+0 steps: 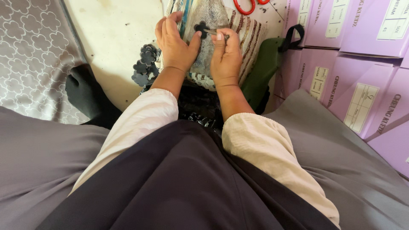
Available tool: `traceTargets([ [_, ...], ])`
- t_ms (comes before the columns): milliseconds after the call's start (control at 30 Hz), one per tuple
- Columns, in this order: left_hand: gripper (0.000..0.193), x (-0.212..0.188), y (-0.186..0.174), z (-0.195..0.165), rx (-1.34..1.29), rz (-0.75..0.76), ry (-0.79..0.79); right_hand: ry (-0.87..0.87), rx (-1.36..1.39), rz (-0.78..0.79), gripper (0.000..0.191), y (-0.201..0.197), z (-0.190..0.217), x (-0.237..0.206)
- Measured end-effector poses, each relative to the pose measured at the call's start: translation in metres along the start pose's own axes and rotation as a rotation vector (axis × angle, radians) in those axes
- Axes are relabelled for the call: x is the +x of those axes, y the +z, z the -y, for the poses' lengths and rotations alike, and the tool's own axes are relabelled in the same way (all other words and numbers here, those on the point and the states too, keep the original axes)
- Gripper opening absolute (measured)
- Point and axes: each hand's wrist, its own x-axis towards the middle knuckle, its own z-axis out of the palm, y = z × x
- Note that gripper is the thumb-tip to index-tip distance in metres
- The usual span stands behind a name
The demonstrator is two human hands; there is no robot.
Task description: The person assembles small black flower-shaped parts by inserting a metal pin into each piece and then pressing it with a green handheld tool. The person repeats this process for multiple parts, placing finished pieces on the floor.
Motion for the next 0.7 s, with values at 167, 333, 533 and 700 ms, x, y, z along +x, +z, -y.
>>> traceTargets([
  [167,0.070,0.003,0.002,-0.003,-0.019,-0.010,-0.091,-0.011,0.024,0.044,0.018,0.001,0.003,-0.002],
  [333,0.073,0.004,0.002,-0.006,-0.003,0.003,-0.126,-0.034,-0.093,0.044,0.015,0.001,0.008,-0.002],
  [533,0.073,0.002,0.002,-0.006,-0.009,0.012,-0.123,-0.077,-0.207,0.056,0.015,-0.001,0.020,-0.002],
  [700,0.070,0.000,-0.003,0.009,-0.084,0.016,0.001,-0.206,-0.233,0.034,0.013,0.000,0.027,0.002],
])
